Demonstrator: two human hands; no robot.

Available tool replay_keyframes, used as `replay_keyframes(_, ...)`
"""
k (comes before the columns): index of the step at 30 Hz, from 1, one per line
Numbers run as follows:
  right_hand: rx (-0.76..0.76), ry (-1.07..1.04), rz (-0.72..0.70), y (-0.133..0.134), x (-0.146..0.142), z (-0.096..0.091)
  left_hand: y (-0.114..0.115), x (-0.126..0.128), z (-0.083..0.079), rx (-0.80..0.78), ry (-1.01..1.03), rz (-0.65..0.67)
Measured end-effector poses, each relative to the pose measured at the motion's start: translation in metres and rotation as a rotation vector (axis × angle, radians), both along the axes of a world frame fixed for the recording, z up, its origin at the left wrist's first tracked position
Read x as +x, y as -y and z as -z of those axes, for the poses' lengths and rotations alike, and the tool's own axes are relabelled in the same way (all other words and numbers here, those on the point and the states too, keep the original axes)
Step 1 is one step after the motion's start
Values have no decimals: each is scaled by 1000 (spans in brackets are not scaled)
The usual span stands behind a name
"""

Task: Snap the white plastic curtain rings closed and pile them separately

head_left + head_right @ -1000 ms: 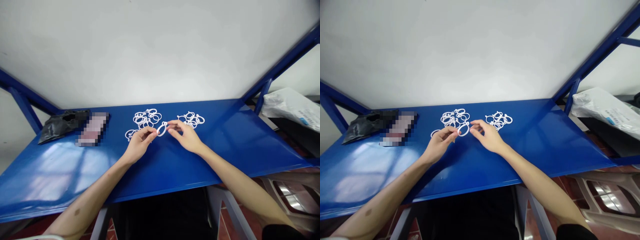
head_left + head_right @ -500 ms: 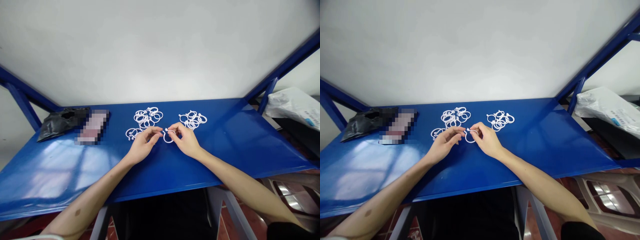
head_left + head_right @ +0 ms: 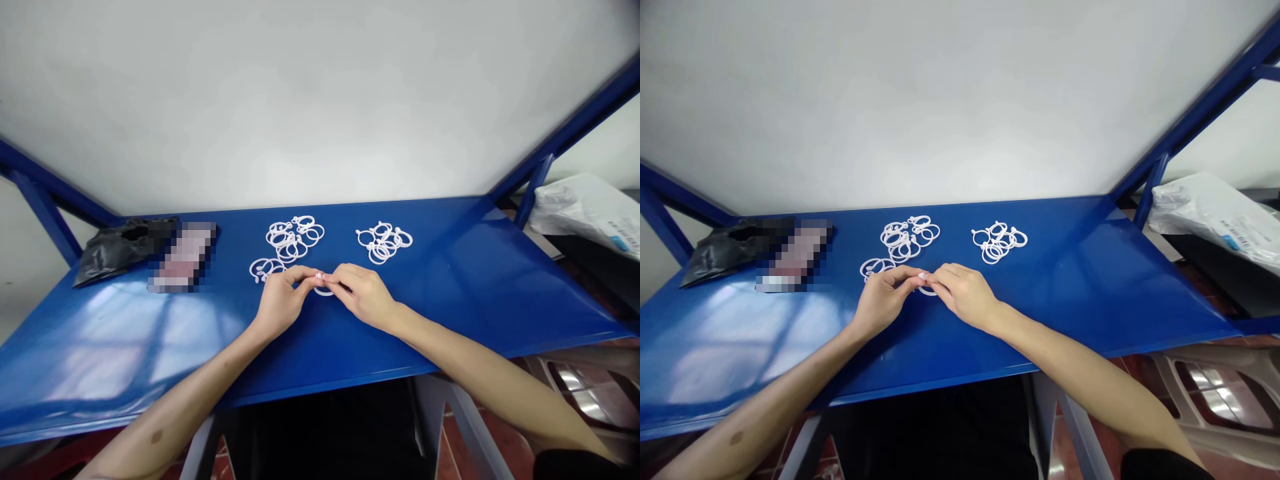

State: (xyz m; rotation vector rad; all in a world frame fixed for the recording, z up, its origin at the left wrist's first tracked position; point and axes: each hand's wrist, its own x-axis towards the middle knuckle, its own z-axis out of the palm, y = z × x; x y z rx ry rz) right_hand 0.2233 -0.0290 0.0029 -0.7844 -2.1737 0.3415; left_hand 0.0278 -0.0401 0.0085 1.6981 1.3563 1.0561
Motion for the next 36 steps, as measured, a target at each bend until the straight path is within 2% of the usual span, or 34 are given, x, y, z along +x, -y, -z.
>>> replay_keyframes(6,10,-13,-92,-1,1,0,3,-2,4,133,-93,2)
replay_keyframes(12,58,49,-120,-4,3,3,1,-2,6,161,-97,19)
replay_keyframes(22,110,195,-43,-1,1,4,-2,-4,5,270,-215,74)
replay_keyframes(25,137,199,74,-10,4,-3,-12,-7,3,362,-345,93)
replay_keyframes(28,106,182,342,-28,19,-11,-25,-16,6,510,-591,-4)
replay_keyframes(31,68,201,579,-51,46,-10,-33,-27,12,565,-801,-109)
replay_keyframes(36,55,266,720,-72,78,-1,-37,-34,16,582,-804,-101)
